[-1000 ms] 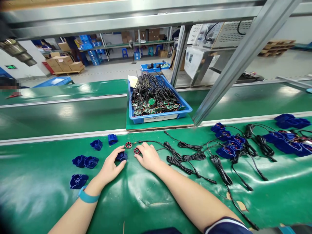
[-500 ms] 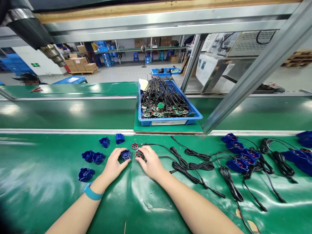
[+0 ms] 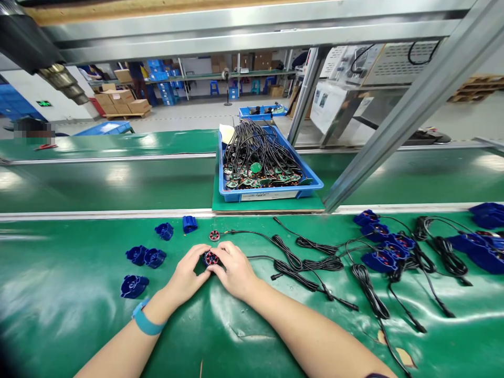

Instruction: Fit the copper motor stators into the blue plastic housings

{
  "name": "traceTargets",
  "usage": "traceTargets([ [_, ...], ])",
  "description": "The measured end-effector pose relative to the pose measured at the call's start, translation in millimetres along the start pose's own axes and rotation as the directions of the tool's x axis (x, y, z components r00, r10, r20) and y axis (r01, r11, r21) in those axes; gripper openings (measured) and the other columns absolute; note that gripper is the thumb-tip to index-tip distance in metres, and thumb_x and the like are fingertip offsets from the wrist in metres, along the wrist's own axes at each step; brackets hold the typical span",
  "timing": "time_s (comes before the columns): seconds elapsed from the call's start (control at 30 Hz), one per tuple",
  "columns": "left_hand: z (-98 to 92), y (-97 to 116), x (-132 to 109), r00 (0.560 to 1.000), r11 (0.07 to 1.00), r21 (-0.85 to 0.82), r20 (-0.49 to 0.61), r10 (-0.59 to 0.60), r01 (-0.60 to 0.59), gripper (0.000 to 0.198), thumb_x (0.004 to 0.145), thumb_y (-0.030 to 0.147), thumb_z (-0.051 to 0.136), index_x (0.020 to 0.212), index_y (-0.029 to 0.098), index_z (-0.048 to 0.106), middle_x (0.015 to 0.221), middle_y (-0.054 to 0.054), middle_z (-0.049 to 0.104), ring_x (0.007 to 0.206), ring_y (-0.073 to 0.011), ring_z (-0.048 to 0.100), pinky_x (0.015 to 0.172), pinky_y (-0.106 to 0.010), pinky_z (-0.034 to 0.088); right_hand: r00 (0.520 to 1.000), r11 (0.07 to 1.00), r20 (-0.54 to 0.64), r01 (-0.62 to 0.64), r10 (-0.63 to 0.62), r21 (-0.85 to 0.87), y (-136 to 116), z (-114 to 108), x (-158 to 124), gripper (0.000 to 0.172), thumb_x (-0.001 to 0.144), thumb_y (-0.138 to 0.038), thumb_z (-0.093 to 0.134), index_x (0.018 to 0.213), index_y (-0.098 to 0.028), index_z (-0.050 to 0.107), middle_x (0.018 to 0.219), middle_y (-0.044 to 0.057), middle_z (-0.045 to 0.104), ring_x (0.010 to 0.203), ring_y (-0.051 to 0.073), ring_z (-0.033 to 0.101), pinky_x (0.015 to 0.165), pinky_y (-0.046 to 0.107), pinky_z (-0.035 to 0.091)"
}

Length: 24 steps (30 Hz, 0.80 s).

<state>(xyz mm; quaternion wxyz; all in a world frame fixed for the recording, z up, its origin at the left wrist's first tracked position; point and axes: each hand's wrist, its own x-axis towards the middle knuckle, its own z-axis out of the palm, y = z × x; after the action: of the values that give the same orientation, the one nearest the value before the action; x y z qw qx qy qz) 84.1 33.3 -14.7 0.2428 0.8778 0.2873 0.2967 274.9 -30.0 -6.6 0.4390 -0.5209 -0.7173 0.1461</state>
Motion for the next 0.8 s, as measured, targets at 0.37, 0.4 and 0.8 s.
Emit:
traceTargets([
  [0.37,-2.3,8.5,1.9,0.999,0.999,-0.035,-0.022,-0.024,0.024,0.047,0.085,0.01,0.062,0.128,0.022,0.049,0.125,-0.01,0.059,0.12,-0.023,0.058,0.105,-0.044,0.052,0.999,1.0,-0.038,-0.006,0.006,-0.003,-3.9,-0.2,-2.8,0.033,0.094,-0.029,0.064,0.126,-0.021,0.062,0.11,0.01,0.061,0.101,0.022,0.059,0.09,0.04,0.052],
  [0.4,-2.0,8.7,2.1,0.999,0.999,-0.032,-0.028,-0.023,0.022,0.045,0.086,0.011,0.062,0.128,0.022,0.05,0.124,-0.01,0.06,0.12,-0.0229,0.059,0.105,-0.044,0.052,0.999,1.0,-0.038,-0.009,0.009,-0.024,-4.2,0.4,-3.6,0.032,0.095,-0.029,0.063,0.125,-0.02,0.063,0.109,0.01,0.062,0.1,0.022,0.059,0.088,0.04,0.052],
  [0.8,-0.3,5.3,2.6,0.992,0.999,-0.048,-0.129,0.001,-0.007,0.043,0.088,0.017,0.065,0.128,0.023,0.05,0.128,-0.008,0.061,0.12,-0.0204,0.06,0.106,-0.04,0.052,0.988,0.98,0.094,-0.109,0.126,-0.168,-4.4,-24.4,5.4,0.03,0.099,-0.038,0.055,0.115,-0.017,0.066,0.113,0.014,0.068,0.106,0.026,0.064,0.092,0.043,0.05],
])
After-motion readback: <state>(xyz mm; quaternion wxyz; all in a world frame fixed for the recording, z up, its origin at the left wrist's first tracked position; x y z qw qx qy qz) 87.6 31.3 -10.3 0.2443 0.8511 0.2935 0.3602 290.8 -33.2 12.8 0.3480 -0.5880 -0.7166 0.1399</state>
